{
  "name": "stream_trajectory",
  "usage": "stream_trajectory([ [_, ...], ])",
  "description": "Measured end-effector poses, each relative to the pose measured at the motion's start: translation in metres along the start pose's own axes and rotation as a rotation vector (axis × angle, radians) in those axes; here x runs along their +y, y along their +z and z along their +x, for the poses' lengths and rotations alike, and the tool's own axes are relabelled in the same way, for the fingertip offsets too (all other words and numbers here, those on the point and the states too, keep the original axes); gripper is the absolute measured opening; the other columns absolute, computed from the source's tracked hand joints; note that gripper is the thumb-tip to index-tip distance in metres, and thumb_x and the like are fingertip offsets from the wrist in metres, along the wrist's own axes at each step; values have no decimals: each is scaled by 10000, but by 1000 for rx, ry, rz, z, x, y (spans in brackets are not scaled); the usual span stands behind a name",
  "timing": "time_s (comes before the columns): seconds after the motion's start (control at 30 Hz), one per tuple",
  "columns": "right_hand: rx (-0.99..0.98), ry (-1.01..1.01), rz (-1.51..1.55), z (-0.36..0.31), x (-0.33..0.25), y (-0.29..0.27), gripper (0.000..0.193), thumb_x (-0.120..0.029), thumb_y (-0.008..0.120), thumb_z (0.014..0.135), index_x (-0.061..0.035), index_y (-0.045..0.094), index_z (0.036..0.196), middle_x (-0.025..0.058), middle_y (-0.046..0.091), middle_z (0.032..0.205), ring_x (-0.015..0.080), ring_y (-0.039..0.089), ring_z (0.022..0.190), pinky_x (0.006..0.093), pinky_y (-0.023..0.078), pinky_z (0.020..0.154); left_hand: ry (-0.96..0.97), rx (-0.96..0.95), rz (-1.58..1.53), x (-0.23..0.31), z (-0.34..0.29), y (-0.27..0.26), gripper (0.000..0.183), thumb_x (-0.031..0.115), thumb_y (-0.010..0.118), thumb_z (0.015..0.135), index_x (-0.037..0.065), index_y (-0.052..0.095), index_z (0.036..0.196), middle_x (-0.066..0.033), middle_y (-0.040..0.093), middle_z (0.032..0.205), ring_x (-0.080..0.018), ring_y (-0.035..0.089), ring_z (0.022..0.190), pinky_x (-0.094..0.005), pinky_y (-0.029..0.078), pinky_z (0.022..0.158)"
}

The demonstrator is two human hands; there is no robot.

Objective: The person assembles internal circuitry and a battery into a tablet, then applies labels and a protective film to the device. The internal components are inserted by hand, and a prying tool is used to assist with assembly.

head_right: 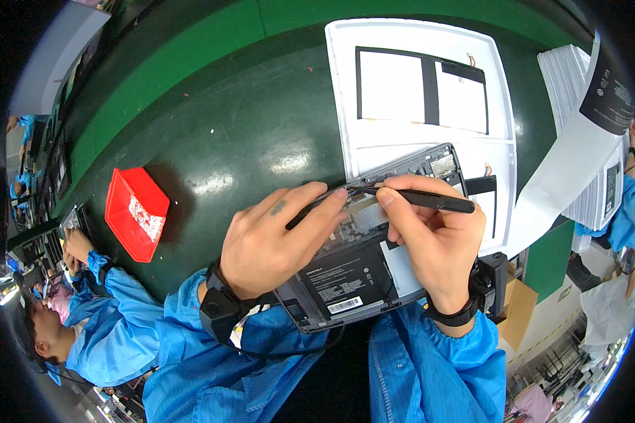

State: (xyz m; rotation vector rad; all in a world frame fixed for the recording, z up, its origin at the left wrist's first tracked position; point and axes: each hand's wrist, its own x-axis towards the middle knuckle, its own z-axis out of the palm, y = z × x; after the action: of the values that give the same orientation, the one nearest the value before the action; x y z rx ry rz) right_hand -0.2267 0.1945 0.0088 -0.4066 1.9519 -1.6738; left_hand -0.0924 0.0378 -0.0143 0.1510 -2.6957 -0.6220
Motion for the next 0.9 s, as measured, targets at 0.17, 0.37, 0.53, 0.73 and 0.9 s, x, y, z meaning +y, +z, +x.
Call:
stream_trajectory([
  [0.17,16,-13,-32,0,1,1,160,15,734,892,59,717,1045,50,693,761,56,601,590,174,456,519,66,47,13,-4,2,4,353,155,817,776,69,729,1106,-91,684,1050,-211,698,792,-306,589,617],
  [0.37,8,6,-34,1,-1,1,162,13,739,888,53,719,1043,47,692,755,55,610,596,170,457,518,76,20,52,-2,3,2,372,166,814,784,68,724,1131,-95,682,1050,-195,693,784,-289,581,600],
  [0.53,13,-49,-59,1,3,1,170,4,737,893,49,717,1056,62,702,766,71,631,606,176,472,522,117,-37,154,1,7,-3,348,196,776,825,63,721,1142,-94,680,1038,-189,692,772,-281,572,580],
  [0.73,39,-53,-8,-1,4,0,176,16,730,894,54,710,1065,67,698,758,82,638,619,184,488,545,214,-53,288,5,6,-2,440,126,644,750,-49,690,1151,-152,631,996,-191,616,707,-256,554,593],
  [0.9,28,-70,24,-1,4,-1,182,19,727,896,54,707,1074,66,699,770,81,636,620,183,489,548,237,-51,301,3,6,-1,436,132,647,751,-64,693,1137,-173,629,977,-199,609,664,-269,555,578],
])
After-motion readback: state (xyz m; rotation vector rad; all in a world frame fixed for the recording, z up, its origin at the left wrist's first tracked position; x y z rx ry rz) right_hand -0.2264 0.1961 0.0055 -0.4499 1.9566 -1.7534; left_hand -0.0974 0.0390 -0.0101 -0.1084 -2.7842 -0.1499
